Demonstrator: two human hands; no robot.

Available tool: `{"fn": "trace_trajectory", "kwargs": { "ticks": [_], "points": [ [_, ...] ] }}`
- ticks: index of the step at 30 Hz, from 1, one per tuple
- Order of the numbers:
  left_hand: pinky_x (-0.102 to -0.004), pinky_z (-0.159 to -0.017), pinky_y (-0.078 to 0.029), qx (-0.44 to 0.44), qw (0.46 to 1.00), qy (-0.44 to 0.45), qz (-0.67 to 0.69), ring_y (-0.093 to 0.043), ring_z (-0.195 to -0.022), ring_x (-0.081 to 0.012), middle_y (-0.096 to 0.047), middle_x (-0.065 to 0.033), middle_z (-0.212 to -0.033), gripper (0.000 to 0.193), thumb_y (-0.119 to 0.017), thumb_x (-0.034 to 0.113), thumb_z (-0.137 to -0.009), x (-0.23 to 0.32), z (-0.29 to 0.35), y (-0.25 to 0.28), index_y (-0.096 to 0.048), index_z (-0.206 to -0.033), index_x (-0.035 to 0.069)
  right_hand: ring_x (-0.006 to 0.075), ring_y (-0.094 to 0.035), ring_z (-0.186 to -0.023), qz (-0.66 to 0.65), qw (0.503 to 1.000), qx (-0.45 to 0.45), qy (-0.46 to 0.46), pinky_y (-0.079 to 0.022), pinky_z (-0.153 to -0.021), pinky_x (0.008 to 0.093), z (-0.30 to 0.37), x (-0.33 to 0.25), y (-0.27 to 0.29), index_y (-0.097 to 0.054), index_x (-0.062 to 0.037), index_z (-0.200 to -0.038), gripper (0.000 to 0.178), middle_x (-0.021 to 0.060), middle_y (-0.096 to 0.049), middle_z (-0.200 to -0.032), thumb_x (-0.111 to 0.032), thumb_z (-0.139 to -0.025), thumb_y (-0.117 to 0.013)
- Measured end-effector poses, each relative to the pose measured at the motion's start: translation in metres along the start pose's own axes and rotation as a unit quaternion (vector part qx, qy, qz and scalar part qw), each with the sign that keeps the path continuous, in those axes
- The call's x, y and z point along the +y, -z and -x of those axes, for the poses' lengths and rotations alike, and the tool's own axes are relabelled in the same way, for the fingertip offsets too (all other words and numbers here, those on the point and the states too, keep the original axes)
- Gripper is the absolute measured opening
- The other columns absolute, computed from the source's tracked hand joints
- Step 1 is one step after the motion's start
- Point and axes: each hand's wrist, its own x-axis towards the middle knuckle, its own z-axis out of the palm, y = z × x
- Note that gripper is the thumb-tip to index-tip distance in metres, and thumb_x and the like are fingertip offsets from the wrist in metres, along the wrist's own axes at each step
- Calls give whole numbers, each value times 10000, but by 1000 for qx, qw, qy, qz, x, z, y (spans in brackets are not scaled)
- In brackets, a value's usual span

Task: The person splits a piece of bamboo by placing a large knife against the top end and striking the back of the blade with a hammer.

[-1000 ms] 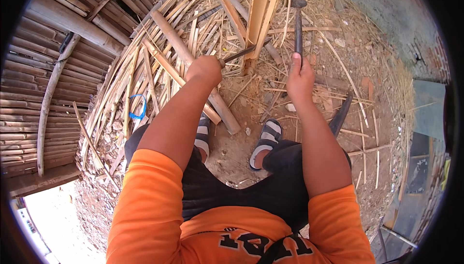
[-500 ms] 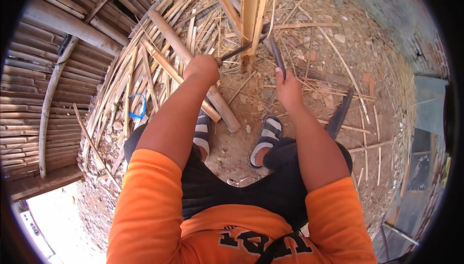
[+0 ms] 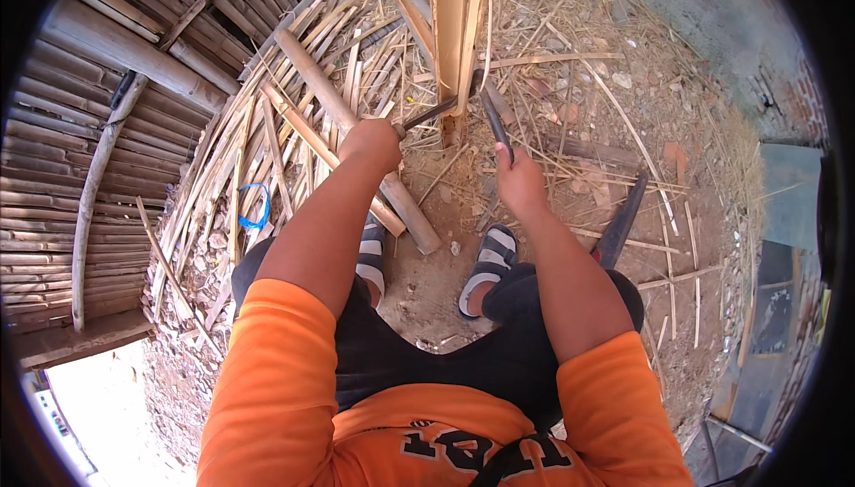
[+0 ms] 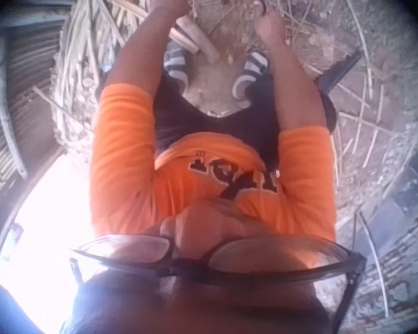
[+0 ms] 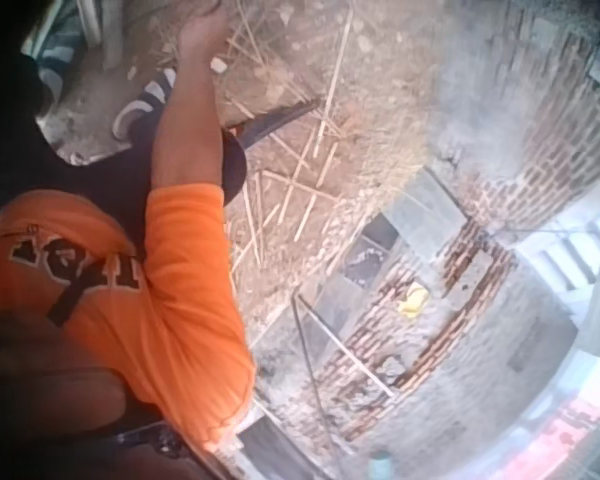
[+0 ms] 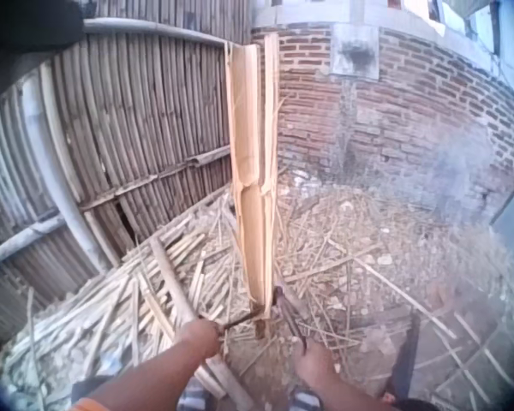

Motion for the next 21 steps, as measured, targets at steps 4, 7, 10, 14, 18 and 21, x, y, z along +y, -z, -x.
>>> {"fn": "trace_trajectory", "kwargs": {
  "ticks": [4, 7, 10, 14, 18, 21],
  "points": [
    [-439, -891, -581, -3, 1000, 8, 8, -717, -1022, -347, -734, -194, -1091, 263, -613, 138, -871, -8, -11, -11, -741, -1085, 55, 470, -646, -742, -88, 992, 82, 25, -490, -683, 530, -8, -36, 26, -622, 9, -882, 535, 253, -653, -736, -481, -1047, -482],
    [-439, -893, -581, -17, 1000, 4, -2, -716, -1027, -345, -731, -190, -1107, 274, -607, 135, -871, -10, -14, -12, -743, -1101, 73, 453, -622, -669, -146, 980, 131, 43, -464, -624, 512, -8, -36, 23, -603, 10, -857, 517, 228, -633, -689, -453, -1056, -492],
    [-438, -896, -581, -27, 1000, 15, -2, -715, -1030, -346, -730, -191, -1111, 278, -602, 142, -875, -1, -9, -9, -743, -1107, 85, 453, -634, -705, -92, 992, 79, 24, -476, -654, 520, 5, -1, -4, -617, 11, -874, 537, 236, -646, -718, -479, -1050, -487],
    [-441, -899, -579, -9, 1000, 1, -2, -718, -1017, -356, -738, -192, -1081, 270, -608, 153, -874, -6, -13, -11, -746, -1096, 85, 447, -646, -752, -17, 999, 47, 16, -487, -697, 525, -9, 6, -3, -632, 14, -910, 561, 251, -661, -773, -510, -1041, -483],
    [-446, -900, -579, -14, 1000, 12, -6, -719, -1010, -363, -744, -193, -1052, 278, -623, 158, -868, -11, -13, -14, -748, -1104, 81, 449, -641, -743, -155, 979, 130, 32, -490, -684, 510, -19, -35, 35, -617, 23, -911, 562, 246, -663, -772, -508, -1042, -486],
    [-448, -901, -578, -16, 1000, 22, 5, -718, -1018, -362, -739, -214, -1053, 281, -623, 166, -869, -6, -11, -9, -745, -1094, 48, 456, -663, -789, -160, 979, 126, 30, -506, -712, 513, -12, -33, 34, -613, 15, -908, 537, 251, -672, -789, -488, -1046, -483]
  ]
}}
